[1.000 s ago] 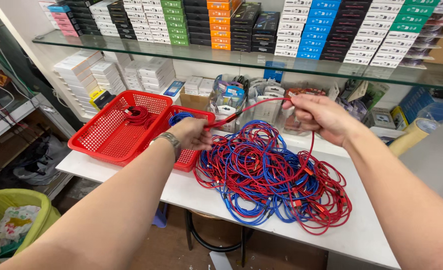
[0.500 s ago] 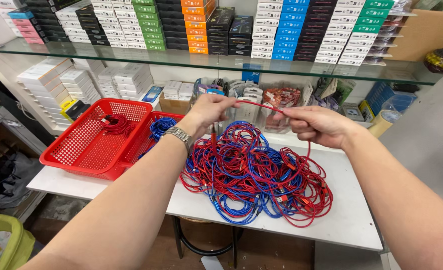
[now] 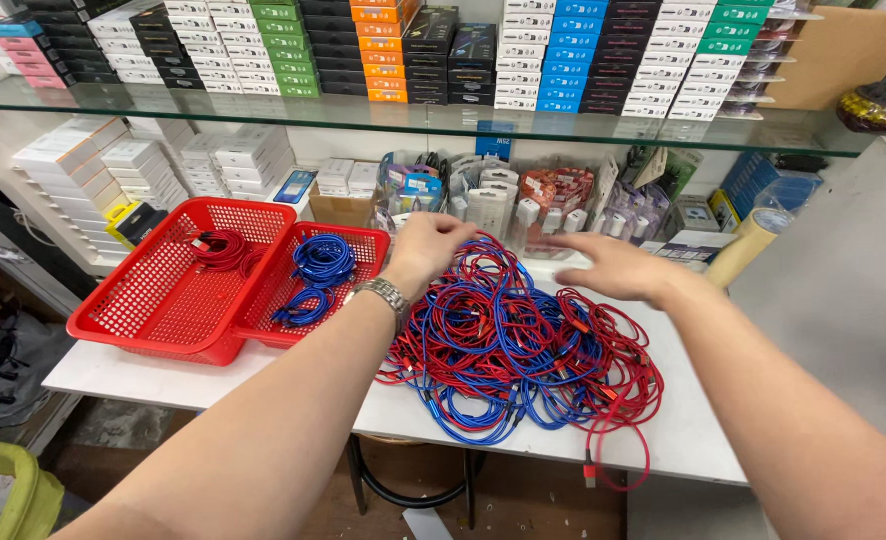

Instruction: The person untangles a pile of red and blue cables on a table, coils each cable by hand, and places them into red plastic baskets. The person alternates between red and blue cables throughout the clip.

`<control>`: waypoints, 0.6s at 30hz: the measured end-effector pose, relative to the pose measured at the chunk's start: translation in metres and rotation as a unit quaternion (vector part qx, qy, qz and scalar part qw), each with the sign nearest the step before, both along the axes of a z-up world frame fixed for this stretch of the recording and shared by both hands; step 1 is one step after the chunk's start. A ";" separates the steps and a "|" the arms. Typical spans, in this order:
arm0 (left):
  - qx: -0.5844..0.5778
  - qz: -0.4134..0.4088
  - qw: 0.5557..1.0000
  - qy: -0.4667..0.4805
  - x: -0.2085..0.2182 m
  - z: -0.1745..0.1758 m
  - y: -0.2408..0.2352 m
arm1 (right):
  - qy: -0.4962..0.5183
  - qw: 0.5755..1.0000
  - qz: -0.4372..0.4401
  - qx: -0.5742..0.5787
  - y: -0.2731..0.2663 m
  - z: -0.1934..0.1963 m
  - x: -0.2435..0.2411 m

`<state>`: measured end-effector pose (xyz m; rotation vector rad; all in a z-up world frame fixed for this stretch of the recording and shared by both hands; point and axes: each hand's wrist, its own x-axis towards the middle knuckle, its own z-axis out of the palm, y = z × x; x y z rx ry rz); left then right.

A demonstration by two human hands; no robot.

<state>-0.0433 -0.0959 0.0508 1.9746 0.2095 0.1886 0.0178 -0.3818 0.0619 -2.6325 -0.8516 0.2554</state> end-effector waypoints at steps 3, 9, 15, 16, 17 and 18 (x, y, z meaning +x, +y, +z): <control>0.058 -0.088 0.991 -0.082 0.003 0.005 -0.012 | 0.176 0.963 0.004 0.204 0.040 -0.005 -0.014; -0.102 -0.160 0.982 0.026 -0.002 0.009 0.025 | 0.297 0.879 -0.127 0.351 -0.003 0.007 -0.009; -0.080 -0.179 0.979 0.049 0.007 0.001 0.007 | 0.017 0.989 -0.011 0.148 0.009 0.010 -0.002; -0.050 -0.177 0.983 0.021 0.009 0.002 0.002 | 0.071 0.985 0.009 0.159 0.025 0.007 -0.003; -0.020 -0.174 0.984 -0.007 0.012 0.003 -0.003 | 0.124 0.977 0.029 0.169 0.036 0.006 -0.004; 0.010 -0.170 0.985 -0.034 0.013 0.005 -0.004 | 0.170 0.964 0.019 0.202 0.043 0.006 -0.005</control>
